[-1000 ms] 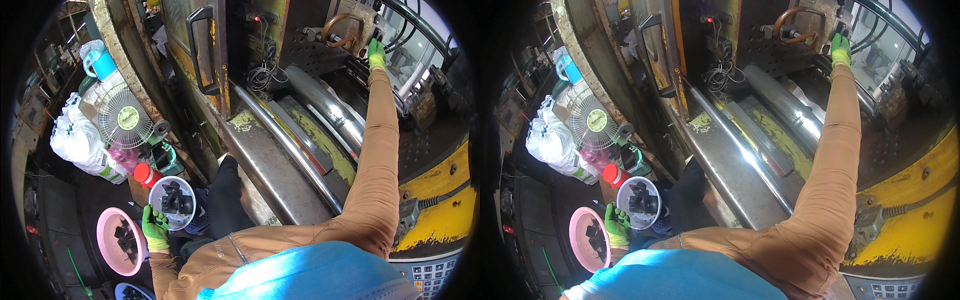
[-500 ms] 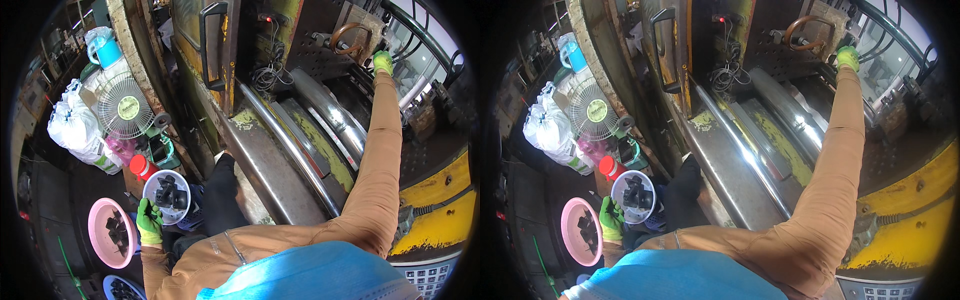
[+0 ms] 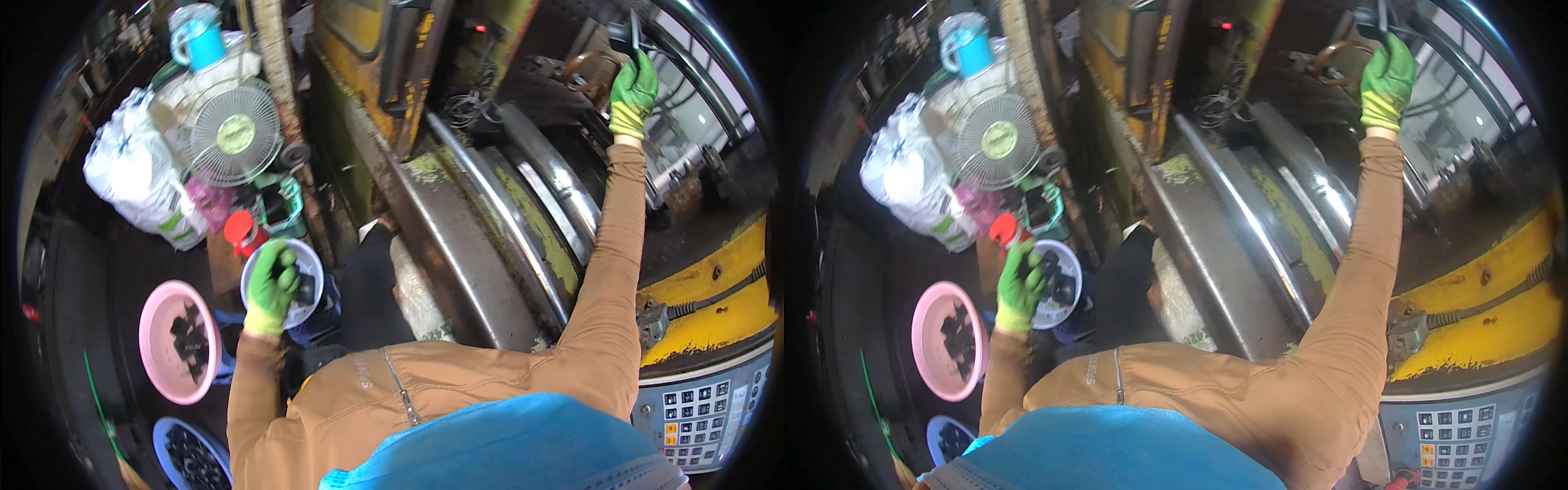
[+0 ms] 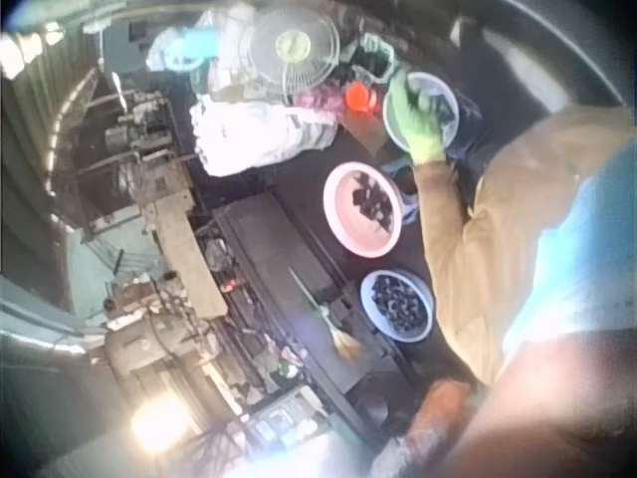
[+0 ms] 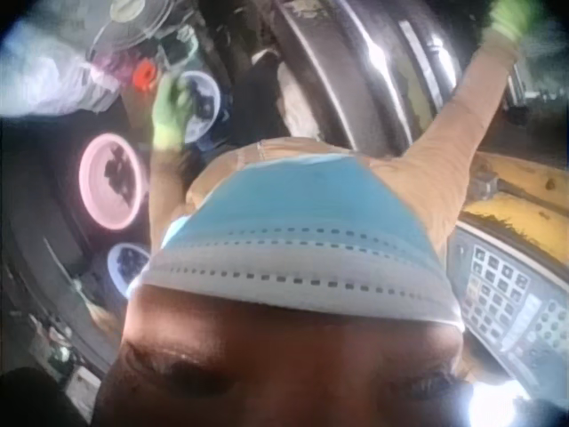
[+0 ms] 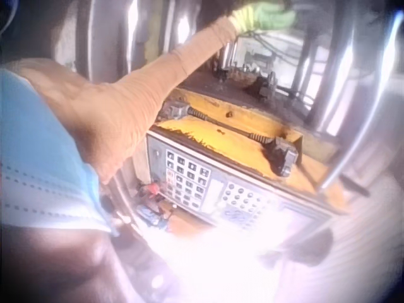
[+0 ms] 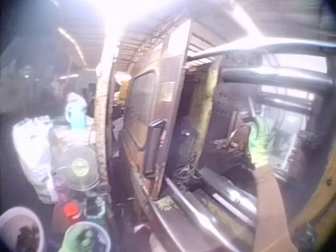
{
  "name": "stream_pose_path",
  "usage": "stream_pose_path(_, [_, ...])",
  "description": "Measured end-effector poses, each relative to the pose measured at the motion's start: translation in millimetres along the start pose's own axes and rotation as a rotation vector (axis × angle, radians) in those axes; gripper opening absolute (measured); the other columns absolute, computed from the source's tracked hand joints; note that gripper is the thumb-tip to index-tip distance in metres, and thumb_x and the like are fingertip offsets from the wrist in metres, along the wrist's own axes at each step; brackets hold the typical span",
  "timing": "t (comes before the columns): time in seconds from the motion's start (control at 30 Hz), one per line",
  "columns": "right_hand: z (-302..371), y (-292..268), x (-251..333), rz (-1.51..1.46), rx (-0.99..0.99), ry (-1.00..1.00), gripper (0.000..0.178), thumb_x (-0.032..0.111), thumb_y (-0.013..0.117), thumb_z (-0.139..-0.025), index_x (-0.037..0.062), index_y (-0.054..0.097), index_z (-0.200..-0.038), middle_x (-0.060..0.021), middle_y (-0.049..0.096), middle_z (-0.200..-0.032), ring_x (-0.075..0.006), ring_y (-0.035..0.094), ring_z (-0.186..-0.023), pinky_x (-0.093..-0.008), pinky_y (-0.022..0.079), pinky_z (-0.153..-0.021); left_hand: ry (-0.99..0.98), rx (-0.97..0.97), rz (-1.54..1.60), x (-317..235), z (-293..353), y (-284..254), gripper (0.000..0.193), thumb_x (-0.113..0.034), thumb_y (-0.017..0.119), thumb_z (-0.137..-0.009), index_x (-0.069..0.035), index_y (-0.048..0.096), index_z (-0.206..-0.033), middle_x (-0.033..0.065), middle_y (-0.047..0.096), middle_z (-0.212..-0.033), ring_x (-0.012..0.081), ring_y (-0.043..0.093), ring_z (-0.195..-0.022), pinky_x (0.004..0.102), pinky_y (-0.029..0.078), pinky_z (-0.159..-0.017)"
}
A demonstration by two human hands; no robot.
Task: The person picks up black plastic parts from a white bucket, inspects them by hand, and places them into a pink basin. The person repeats this process multiple times, handling each part individually.
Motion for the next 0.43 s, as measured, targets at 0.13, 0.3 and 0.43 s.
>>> stream_pose_path(0.13, [-24, 2, 170, -0.272, 0.274, -0.467, 0.035, 0.003, 0.061, -0.078, 0.0111, 0.066, -0.113, -0.0076, 0.064, -0.12, -0.0311, 0.06, -0.109, -0.0401, 0.048, -0.093, 0.297, 0.239, -0.281, -4, -6, 66, 0.028, -0.024, 0.058, -0.094, -0.008, 0.062, -0.117, -0.0009, 0.065, -0.084, 0.0045, 0.043, -0.053, 0.0186, 0.03, -0.048])
stream_pose_path(0.3, [9, -7, 353, -0.53, 0.4, -0.763, 0.045, 0.007, 0.063, -0.072, 0.0137, 0.066, -0.116, -0.0028, 0.062, -0.125, -0.0277, 0.056, -0.116, -0.046, 0.044, -0.098, 0.198, 0.235, -0.045, -26, -5, 83, 0.03, -0.026, 0.047, -0.099, -0.008, 0.059, -0.12, 0.0053, 0.067, -0.093, 0.007, 0.041, -0.054, 0.02, 0.031, -0.05])
stream_pose_path(0.43, [45, -11, 446, -0.809, 0.424, -0.788, 0.049, 0.007, 0.062, -0.071, 0.016, 0.065, -0.12, -0.0022, 0.061, -0.128, -0.0275, 0.056, -0.118, -0.0508, 0.039, -0.103, 0.407, -0.1, -0.115, -43, 19, 37, 0.024, -0.032, 0.057, -0.095, -0.01, 0.067, -0.096, -0.0015, 0.056, -0.06, 0.0088, 0.048, -0.048, 0.0229, 0.036, -0.047])
Point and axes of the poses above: each hand's wrist, its own z-axis away from the middle knuckle, its own y-axis out of the palm, x = y × z, the point moved 3 cm from there along -z, towards the middle knuckle
